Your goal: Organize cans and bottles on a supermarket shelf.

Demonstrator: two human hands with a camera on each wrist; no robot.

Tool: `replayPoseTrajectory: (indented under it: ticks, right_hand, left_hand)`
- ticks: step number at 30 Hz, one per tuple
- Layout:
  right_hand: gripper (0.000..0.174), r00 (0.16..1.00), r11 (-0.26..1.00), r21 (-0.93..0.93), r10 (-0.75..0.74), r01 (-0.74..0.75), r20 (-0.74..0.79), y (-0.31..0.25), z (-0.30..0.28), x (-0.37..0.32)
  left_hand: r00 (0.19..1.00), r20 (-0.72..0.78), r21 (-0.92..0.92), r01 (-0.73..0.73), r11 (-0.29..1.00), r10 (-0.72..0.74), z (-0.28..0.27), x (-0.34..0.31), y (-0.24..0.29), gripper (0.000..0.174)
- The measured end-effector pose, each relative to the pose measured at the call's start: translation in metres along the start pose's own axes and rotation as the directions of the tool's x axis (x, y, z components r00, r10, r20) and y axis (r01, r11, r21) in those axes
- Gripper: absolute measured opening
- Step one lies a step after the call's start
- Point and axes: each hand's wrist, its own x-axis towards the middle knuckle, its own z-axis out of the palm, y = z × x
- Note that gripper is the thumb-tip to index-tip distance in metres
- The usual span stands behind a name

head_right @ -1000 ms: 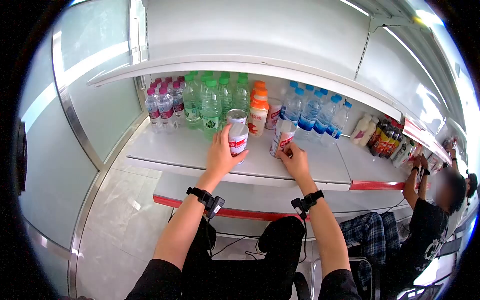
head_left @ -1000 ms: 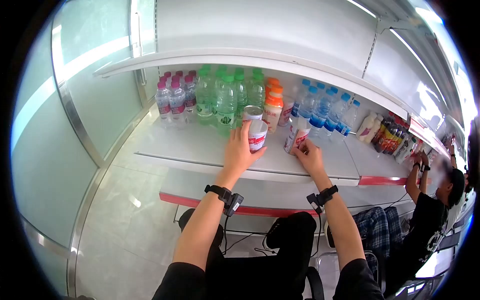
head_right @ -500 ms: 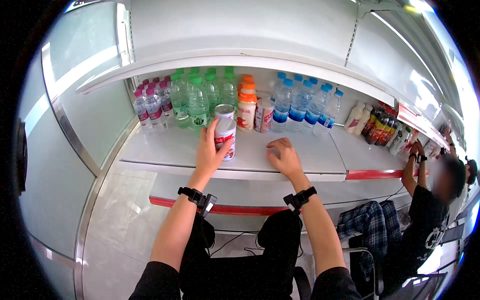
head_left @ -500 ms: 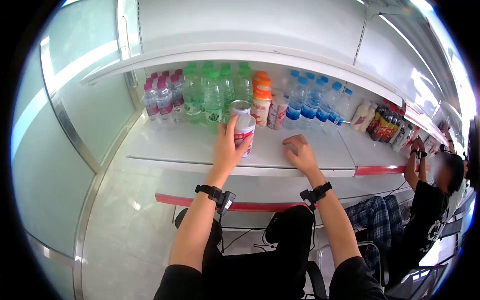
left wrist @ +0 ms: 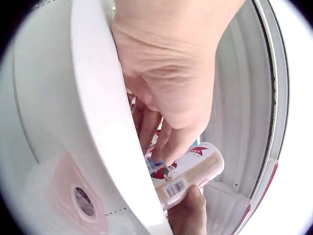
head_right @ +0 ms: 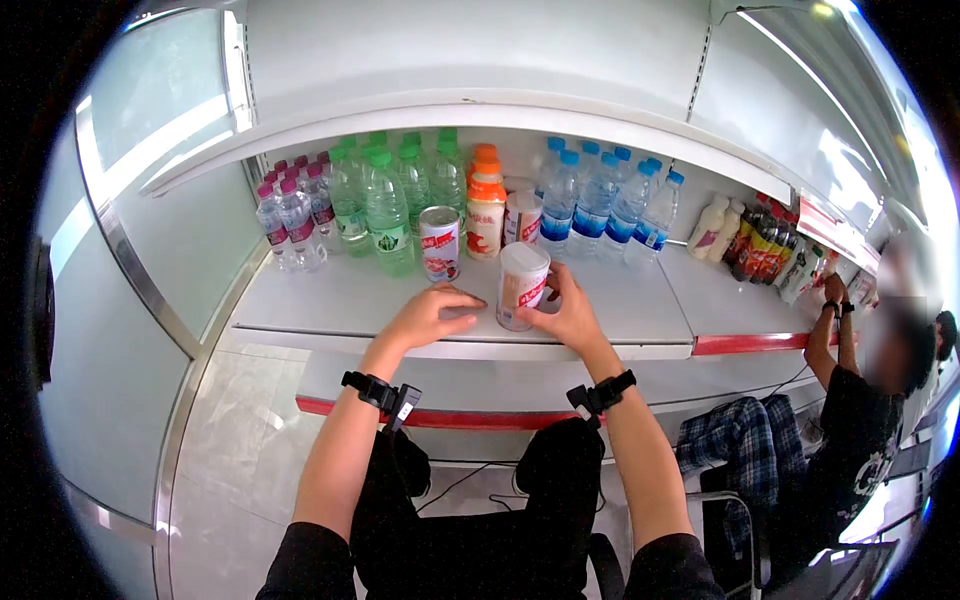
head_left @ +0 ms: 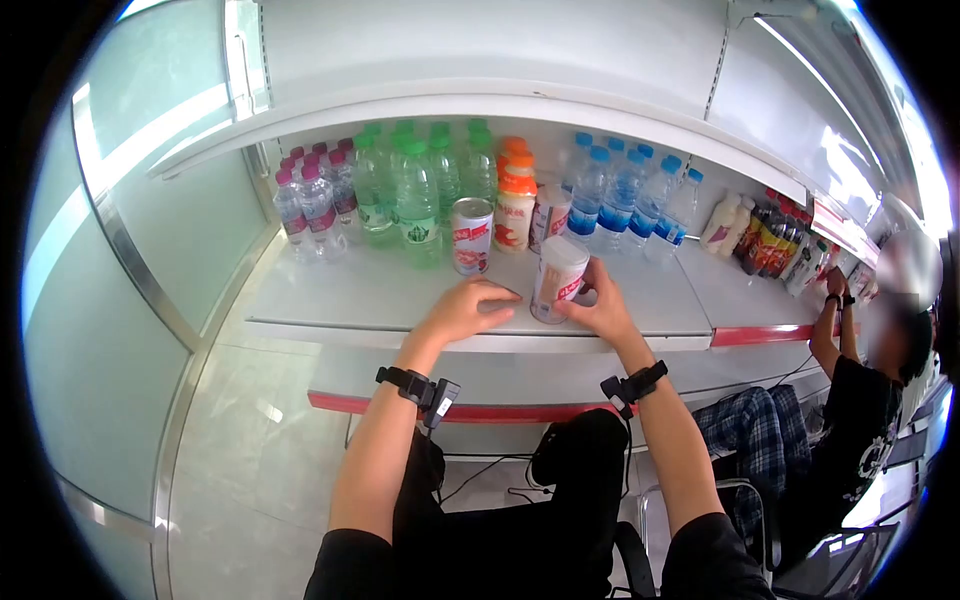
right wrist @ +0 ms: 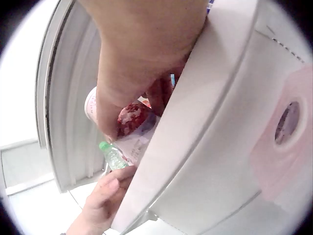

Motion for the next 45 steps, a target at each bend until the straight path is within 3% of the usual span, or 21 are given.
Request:
replayPoseTrajectory:
  ticks: [2, 4, 5, 6, 7, 8, 9, 11, 12, 14, 17, 22, 24, 25, 27, 32, 35, 37, 38, 40, 45]
  right_hand:
    - [0.092, 0.998, 0.997, 0.030, 0.069, -0.070, 0.012, 0.002, 0.001, 0.000]
    - [0.089, 0.985, 0.995, 0.085, 0.057, -0.044, -0.160, 0.008, 0.006, 0.003]
    - [0.089, 0.983, 0.994, 0.091, 0.067, -0.052, -0.170, 0.012, 0.006, 0.002]
    - [0.088, 0.943, 0.993, 0.025, 0.122, -0.120, -0.309, 0.015, 0.006, 0.007]
    - [0.086, 0.876, 0.979, -0.028, 0.168, -0.202, -0.452, 0.020, 0.006, 0.007]
    - [0.080, 0.693, 0.938, -0.074, 0.196, -0.339, -0.694, 0.026, 0.005, 0.008]
    - [0.080, 0.693, 0.938, -0.074, 0.196, -0.339, -0.694, 0.031, 0.005, 0.008]
    - [0.077, 0.558, 0.859, -0.120, 0.212, -0.499, -0.802, 0.037, 0.002, 0.008]
    - [0.077, 0.558, 0.859, -0.119, 0.212, -0.498, -0.802, 0.043, 0.002, 0.009]
    - [0.077, 0.586, 0.925, -0.195, 0.037, -0.327, -0.810, 0.050, 0.000, 0.012]
    - [0.077, 0.589, 0.957, -0.040, 0.144, -0.288, -0.795, 0.042, 0.005, 0.011]
    - [0.078, 0.630, 0.978, 0.030, 0.157, -0.208, -0.761, 0.052, 0.001, 0.013]
    - [0.078, 0.632, 0.980, 0.025, 0.147, -0.197, -0.761, 0.053, 0.001, 0.013]
    - [0.078, 0.631, 0.977, 0.019, 0.152, -0.213, -0.761, 0.050, 0.001, 0.013]
    - [0.078, 0.622, 0.971, 0.016, 0.165, -0.238, -0.766, 0.045, 0.003, 0.011]
    - [0.079, 0.604, 0.975, -0.032, 0.109, -0.219, -0.790, 0.041, 0.004, 0.010]
    - [0.078, 0.591, 0.972, -0.065, 0.083, -0.224, -0.803, 0.036, 0.004, 0.009]
    - [0.078, 0.590, 0.970, -0.055, 0.099, -0.237, -0.801, 0.034, 0.003, 0.009]
    - [0.077, 0.595, 0.967, -0.053, 0.110, -0.250, -0.796, 0.034, 0.003, 0.008]
    - [0.076, 0.597, 0.966, -0.050, 0.117, -0.255, -0.794, 0.033, 0.003, 0.008]
    - [0.076, 0.594, 0.951, -0.109, 0.090, -0.291, -0.799, 0.038, 0.000, 0.010]
  left_hand:
    - [1.000, 0.005, 0.027, -0.010, 1.000, 0.009, 0.001, 0.001, -0.001, 0.031]
    - [1.000, 0.003, 0.054, -0.021, 0.998, 0.021, -0.001, 0.000, 0.001, 0.031]
    - [0.999, -0.011, 0.011, 0.039, 0.999, -0.039, 0.000, -0.001, 0.005, 0.030]
    - [0.994, -0.037, -0.033, 0.101, 0.994, -0.102, -0.001, -0.003, 0.006, 0.030]
    - [0.995, -0.028, -0.033, 0.097, 0.995, -0.098, 0.000, -0.005, 0.005, 0.030]
    - [0.994, -0.047, -0.052, 0.093, 0.994, -0.096, 0.000, -0.002, 0.005, 0.031]
    - [0.992, -0.077, -0.076, 0.098, 0.992, -0.104, 0.000, -0.005, 0.004, 0.032]
    - [0.995, -0.073, -0.022, 0.066, 0.998, -0.067, -0.002, -0.004, 0.006, 0.032]
    - [0.996, -0.080, 0.015, 0.042, 0.999, -0.041, -0.001, -0.006, 0.007, 0.031]
    - [0.998, -0.056, 0.113, 0.008, 0.994, -0.001, 0.000, 0.000, 0.009, 0.029]
    - [0.999, -0.041, 0.203, -0.014, 0.979, 0.023, 0.009, 0.016, 0.012, 0.028]
    - [0.997, -0.073, 0.197, 0.039, 0.980, -0.025, 0.024, 0.068, 0.031, 0.032]
    - [0.987, -0.083, 0.423, -0.088, 0.902, 0.136, 0.029, 0.096, 0.038, 0.049]
    - [0.987, -0.079, 0.419, -0.092, 0.903, 0.137, 0.033, 0.109, 0.039, 0.049]
    - [0.964, -0.167, 0.652, -0.050, 0.757, 0.208, 0.041, 0.128, 0.042, 0.065]
    - [0.970, -0.233, 0.624, 0.093, 0.775, 0.071, 0.052, 0.136, 0.055, 0.077]
    - [0.952, -0.267, 0.667, 0.070, 0.742, 0.150, 0.054, 0.118, 0.065, 0.080]
    - [0.873, -0.372, 0.790, 0.120, 0.601, 0.315, 0.057, 0.101, 0.068, 0.082]
    - [0.876, -0.365, 0.792, 0.116, 0.599, 0.314, 0.060, 0.096, 0.063, 0.082]
    - [0.934, -0.348, 0.723, 0.209, 0.659, 0.086, 0.069, 0.085, 0.045, 0.079]
    - [0.889, -0.441, 0.523, 0.144, 0.840, 0.122, 0.058, 0.072, 0.033, 0.074]
